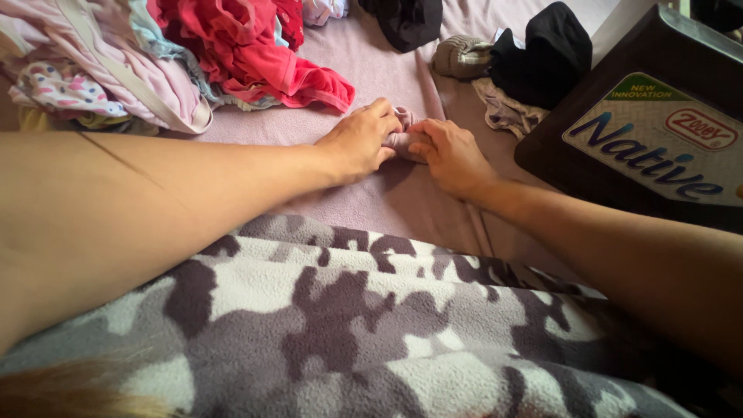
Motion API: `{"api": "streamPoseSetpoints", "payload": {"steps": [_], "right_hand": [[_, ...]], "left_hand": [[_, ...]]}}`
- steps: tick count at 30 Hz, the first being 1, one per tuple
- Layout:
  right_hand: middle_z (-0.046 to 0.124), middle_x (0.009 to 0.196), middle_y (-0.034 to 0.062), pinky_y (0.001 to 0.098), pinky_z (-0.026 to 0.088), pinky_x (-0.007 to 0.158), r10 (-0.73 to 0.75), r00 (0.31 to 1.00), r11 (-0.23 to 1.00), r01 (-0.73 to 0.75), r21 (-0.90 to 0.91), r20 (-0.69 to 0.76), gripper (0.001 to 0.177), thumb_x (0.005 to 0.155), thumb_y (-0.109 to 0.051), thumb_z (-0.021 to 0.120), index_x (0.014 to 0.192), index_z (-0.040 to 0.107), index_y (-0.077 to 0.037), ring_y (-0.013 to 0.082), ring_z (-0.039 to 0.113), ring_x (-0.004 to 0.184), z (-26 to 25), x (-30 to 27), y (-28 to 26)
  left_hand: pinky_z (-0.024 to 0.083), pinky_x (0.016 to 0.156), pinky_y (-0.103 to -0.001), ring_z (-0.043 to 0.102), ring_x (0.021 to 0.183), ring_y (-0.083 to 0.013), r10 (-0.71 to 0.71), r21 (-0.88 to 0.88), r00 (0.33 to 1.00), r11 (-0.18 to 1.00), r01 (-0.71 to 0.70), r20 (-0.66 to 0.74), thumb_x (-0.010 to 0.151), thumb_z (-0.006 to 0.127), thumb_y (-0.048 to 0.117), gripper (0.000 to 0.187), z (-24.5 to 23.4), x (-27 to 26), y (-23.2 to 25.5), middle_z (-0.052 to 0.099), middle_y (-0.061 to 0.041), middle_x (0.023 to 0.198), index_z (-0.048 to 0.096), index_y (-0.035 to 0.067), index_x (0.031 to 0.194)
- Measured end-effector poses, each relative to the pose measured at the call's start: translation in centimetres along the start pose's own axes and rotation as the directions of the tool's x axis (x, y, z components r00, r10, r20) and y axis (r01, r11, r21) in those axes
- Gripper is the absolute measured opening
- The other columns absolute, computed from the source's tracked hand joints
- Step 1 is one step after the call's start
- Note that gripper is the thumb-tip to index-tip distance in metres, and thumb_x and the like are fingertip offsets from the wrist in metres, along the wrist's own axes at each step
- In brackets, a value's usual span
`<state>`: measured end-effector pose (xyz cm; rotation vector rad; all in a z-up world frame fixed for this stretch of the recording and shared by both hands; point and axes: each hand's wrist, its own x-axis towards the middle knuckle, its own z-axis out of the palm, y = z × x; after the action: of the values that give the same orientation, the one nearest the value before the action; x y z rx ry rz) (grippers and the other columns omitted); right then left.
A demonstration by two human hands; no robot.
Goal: The person folds several small garments on a bed, including a dark piece, a light pink item, a red piece, a light blue item, and a pink top. Each item is picked up, smoothed, folded, and placed into a growing stack on the bed.
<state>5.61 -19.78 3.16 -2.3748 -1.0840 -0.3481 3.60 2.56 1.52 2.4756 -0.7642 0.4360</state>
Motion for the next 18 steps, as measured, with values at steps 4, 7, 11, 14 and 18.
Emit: {"api": "streamPoseSetpoints", "payload": {"steps": [4,7,11,14,18], "right_hand": [[0.065,0.093,0.0155,0.0455,0.051,0.080,0.185,0.975,0.980,-0.191,0.047,0.120,0.024,0.100,-0.020,0.066,0.121,0.063,-0.010,0.0346,0.065,0.087,-1.0,0.6,-0.6],[0.062,0.099,0.0148,0.0446,0.051,0.082,0.128,0.991,0.989,-0.131,0.066,0.050,0.028,0.098,-0.019,0.069,0.123,0.060,-0.010,0.0326,0.064,0.088,-1.5,-0.1,-1.7],[0.056,0.123,0.0202,0.0471,0.047,0.096,-0.244,0.959,0.968,0.233,-0.093,-0.141,0.047,0.080,-0.014,0.077,0.123,0.060,-0.007,0.0387,0.055,0.114,-1.6,-1.0,-2.8],[0.058,0.125,0.0159,0.0487,0.045,0.100,-0.184,0.978,0.973,0.166,-0.158,-0.102,0.047,0.081,-0.013,0.080,0.125,0.063,-0.009,0.0361,0.052,0.117,-1.6,-0.9,-3.1],[0.063,0.120,0.0143,0.0468,0.046,0.098,-0.111,0.993,0.989,0.108,-0.098,-0.028,0.046,0.085,-0.020,0.078,0.127,0.064,-0.007,0.0357,0.056,0.112,-1.6,-0.7,-2.6]], "left_hand": [[0.049,0.096,-0.046,0.062,0.112,-0.0383,-0.026,-0.009,1.000,1.000,0.026,0.011,0.089,0.074,0.021,0.036,0.0,0.9,-0.4,0.066,-0.017,0.120,0.067,0.006,0.120],[0.051,0.091,-0.046,0.067,0.106,-0.0369,-0.184,-0.037,0.974,0.981,0.190,0.129,0.088,0.074,0.024,0.024,0.4,2.2,-1.0,0.072,-0.017,0.107,0.073,0.006,0.105],[0.054,0.081,-0.042,0.072,0.089,-0.0309,-0.312,-0.118,0.929,0.933,0.339,0.198,0.090,0.072,0.027,0.020,0.9,3.6,-2.1,0.074,-0.017,0.092,0.077,0.008,0.095],[0.054,0.076,-0.038,0.072,0.080,-0.0237,-0.370,-0.155,0.879,0.891,0.428,0.299,0.087,0.074,0.031,0.024,0.4,4.2,-2.8,0.076,-0.014,0.085,0.078,0.008,0.092],[0.052,0.070,-0.043,0.065,0.072,-0.0243,-0.526,-0.160,0.742,0.761,0.629,0.414,0.090,0.076,0.042,0.037,-0.6,4.9,-2.9,0.074,-0.013,0.083,0.078,0.005,0.092]]}}
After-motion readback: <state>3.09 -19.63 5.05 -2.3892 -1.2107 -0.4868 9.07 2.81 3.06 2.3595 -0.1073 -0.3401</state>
